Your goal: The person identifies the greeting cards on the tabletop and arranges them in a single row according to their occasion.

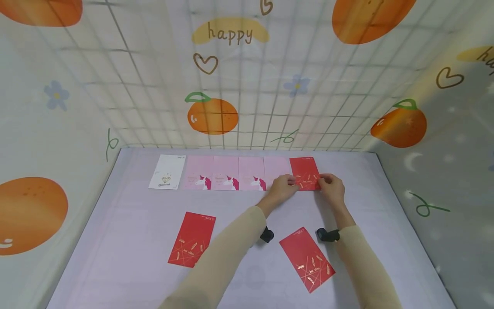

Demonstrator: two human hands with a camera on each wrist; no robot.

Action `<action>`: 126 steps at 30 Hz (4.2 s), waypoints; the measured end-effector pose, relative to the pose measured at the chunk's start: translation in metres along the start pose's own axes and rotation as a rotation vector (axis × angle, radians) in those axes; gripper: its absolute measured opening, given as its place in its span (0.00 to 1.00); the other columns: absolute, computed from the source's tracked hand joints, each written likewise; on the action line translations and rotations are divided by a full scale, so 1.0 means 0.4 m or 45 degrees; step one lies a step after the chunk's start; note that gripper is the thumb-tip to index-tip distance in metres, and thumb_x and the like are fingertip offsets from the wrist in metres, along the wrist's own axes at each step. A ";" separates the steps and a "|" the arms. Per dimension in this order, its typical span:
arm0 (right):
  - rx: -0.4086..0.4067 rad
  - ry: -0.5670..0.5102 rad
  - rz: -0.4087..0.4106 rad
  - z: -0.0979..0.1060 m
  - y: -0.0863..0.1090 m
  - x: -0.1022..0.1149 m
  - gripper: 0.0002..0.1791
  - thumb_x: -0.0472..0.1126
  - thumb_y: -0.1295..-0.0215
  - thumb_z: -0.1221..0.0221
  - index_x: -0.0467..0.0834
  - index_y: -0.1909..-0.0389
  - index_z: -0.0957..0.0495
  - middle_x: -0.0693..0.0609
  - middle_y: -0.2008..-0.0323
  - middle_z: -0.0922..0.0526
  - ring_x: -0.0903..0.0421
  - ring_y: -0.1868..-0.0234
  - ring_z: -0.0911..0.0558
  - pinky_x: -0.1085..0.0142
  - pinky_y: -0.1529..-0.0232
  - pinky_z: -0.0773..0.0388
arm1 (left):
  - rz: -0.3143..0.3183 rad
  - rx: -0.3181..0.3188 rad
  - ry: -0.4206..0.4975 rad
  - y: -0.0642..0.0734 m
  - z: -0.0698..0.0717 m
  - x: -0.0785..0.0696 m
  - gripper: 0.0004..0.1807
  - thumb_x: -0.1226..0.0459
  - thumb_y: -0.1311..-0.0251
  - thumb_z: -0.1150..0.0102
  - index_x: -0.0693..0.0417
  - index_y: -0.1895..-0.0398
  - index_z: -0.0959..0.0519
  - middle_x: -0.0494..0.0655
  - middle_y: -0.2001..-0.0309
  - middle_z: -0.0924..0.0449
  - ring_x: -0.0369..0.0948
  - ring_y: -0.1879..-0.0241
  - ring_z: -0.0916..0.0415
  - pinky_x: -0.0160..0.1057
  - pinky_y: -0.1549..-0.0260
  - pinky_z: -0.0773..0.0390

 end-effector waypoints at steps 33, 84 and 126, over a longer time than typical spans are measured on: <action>0.044 -0.150 0.369 0.033 0.182 0.193 0.17 0.47 0.28 0.41 0.40 0.46 0.21 0.44 0.51 0.19 0.49 0.53 0.22 0.71 0.62 0.23 | -0.162 -0.033 0.135 0.135 0.190 -0.028 0.16 0.60 0.34 0.36 0.56 0.46 0.20 0.42 0.57 0.17 0.36 0.66 0.16 0.34 0.64 0.18; 0.374 -0.269 0.685 -0.217 0.383 0.324 0.10 0.39 0.34 0.34 0.43 0.54 0.18 0.54 0.67 0.19 0.54 0.67 0.19 0.66 0.66 0.20 | -0.096 -0.244 0.131 0.394 0.396 0.134 0.18 0.61 0.36 0.33 0.55 0.45 0.21 0.42 0.55 0.17 0.39 0.58 0.16 0.40 0.60 0.17; 0.828 -0.261 0.655 -0.499 0.522 0.350 0.27 0.45 0.36 0.34 0.43 0.39 0.30 0.55 0.62 0.21 0.57 0.70 0.19 0.67 0.67 0.18 | 0.152 -0.389 -0.164 0.546 0.649 0.329 0.26 0.57 0.39 0.31 0.52 0.39 0.25 0.53 0.42 0.23 0.52 0.45 0.23 0.47 0.55 0.17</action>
Point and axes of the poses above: each hand's wrist, its own y-axis away from the middle knuckle, its own z-axis out of the back of the hand, x = y × z, the point moved 7 cm from there along -y, towards the middle knuckle
